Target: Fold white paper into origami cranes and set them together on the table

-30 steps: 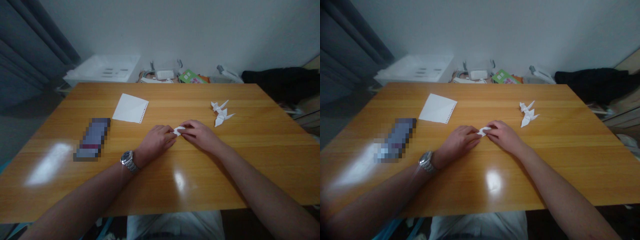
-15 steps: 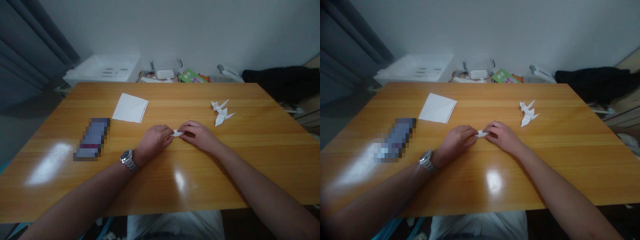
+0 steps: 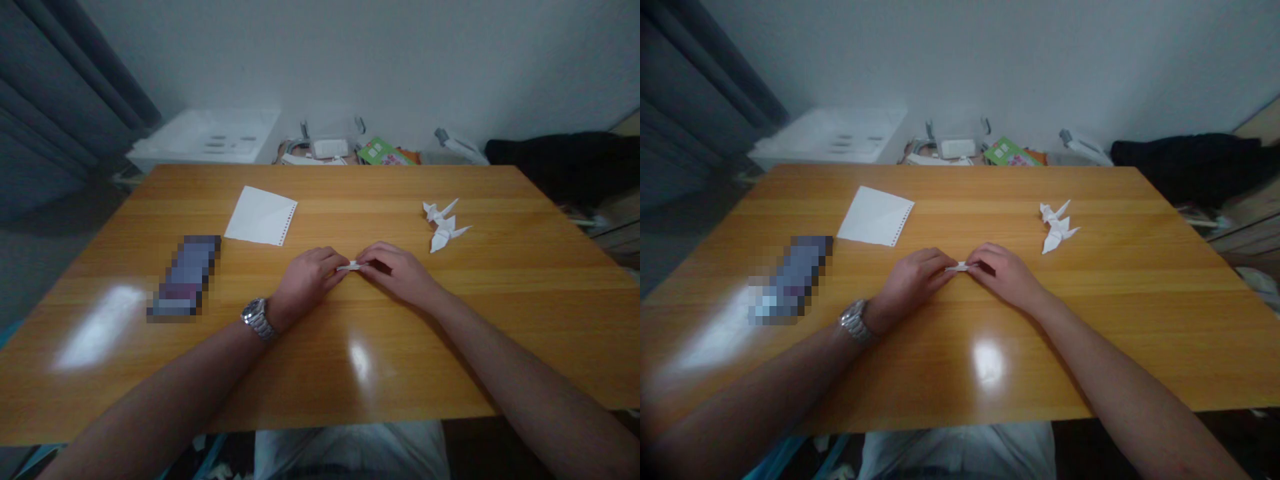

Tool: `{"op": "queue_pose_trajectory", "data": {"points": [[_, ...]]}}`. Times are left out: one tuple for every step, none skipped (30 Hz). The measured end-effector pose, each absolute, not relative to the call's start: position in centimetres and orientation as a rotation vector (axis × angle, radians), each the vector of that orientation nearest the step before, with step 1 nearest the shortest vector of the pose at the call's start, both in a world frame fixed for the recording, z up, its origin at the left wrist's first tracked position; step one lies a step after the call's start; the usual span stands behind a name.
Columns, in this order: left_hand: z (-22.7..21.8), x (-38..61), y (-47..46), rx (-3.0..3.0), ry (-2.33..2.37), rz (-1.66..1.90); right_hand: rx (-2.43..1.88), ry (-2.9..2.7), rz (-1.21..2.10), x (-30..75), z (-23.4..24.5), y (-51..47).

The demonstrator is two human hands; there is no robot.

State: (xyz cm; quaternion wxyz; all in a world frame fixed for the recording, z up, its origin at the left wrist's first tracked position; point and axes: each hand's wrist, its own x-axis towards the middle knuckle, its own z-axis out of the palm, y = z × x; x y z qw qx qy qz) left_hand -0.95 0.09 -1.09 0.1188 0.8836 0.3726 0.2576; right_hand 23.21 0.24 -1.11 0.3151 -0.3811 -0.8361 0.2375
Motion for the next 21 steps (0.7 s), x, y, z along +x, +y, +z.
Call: {"op": "queue_pose_trajectory", "data": {"points": [[-1.1,-1.0,0.1,2.566,1.100,0.783,-1.011,-2.178,0.649,23.1,-1.1,0.1],[-1.2,-1.0,0.1,2.544,1.108,0.814,-1.021,-2.148,0.668,23.0,-1.0,0.1],[-1.2,-0.9,0.1,2.514,1.115,0.848,-1.036,-2.113,0.687,22.9,-1.1,0.0],[-1.2,-0.9,0.1,2.479,1.121,0.886,-1.055,-2.069,0.710,22.9,-1.1,-0.1],[-1.2,-0.9,0.1,2.439,1.128,0.925,-1.076,-2.014,0.743,22.8,-1.2,-0.1],[-1.2,-0.9,0.1,2.395,1.137,0.963,-1.096,-1.949,0.790,22.7,-1.3,-0.2],[-1.2,-0.9,0.0,2.352,1.144,0.998,-1.110,-1.882,0.849,22.6,-1.4,-0.2],[-1.2,-0.8,0.0,2.314,1.149,1.026,-1.116,-1.817,0.912,22.5,-1.5,-0.3],[-1.3,-0.8,-0.1,2.278,1.151,1.049,-1.114,-1.763,0.973,22.5,-1.6,-0.4],[-1.3,-0.8,-0.2,2.247,1.151,1.067,-1.106,-1.720,1.022,22.4,-1.7,-0.4],[-1.3,-0.7,-0.2,2.220,1.145,1.085,-1.097,-1.690,1.057,22.3,-1.7,-0.5],[-1.4,-0.6,-0.3,2.195,1.133,1.100,-1.090,-1.669,1.082,22.3,-1.7,-0.6],[-1.4,-0.6,-0.4,2.167,1.115,1.114,-1.086,-1.654,1.100,22.2,-1.6,-0.6],[-1.4,-0.5,-0.4,2.136,1.094,1.124,-1.084,-1.641,1.113,22.2,-1.6,-0.7],[-1.4,-0.4,-0.5,2.101,1.071,1.131,-1.082,-1.632,1.126,22.1,-1.5,-0.8],[-1.4,-0.3,-0.5,2.063,1.050,1.134,-1.077,-1.627,1.137,22.1,-1.4,-0.8],[-1.4,-0.3,-0.6,2.027,1.037,1.131,-1.071,-1.626,1.145,22.1,-1.4,-0.8],[-1.4,-0.2,-0.6,1.997,1.028,1.123,-1.066,-1.628,1.147,22.1,-1.3,-0.9],[-1.3,-0.2,-0.6,1.975,1.023,1.113,-1.066,-1.631,1.145,22.1,-1.3,-0.9],[-1.3,-0.2,-0.6,1.965,1.017,1.102,-1.069,-1.636,1.139,22.1,-1.2,-0.9],[-1.3,-0.2,-0.6,1.961,1.013,1.093,-1.075,-1.641,1.130,22.1,-1.2,-0.9]]}}
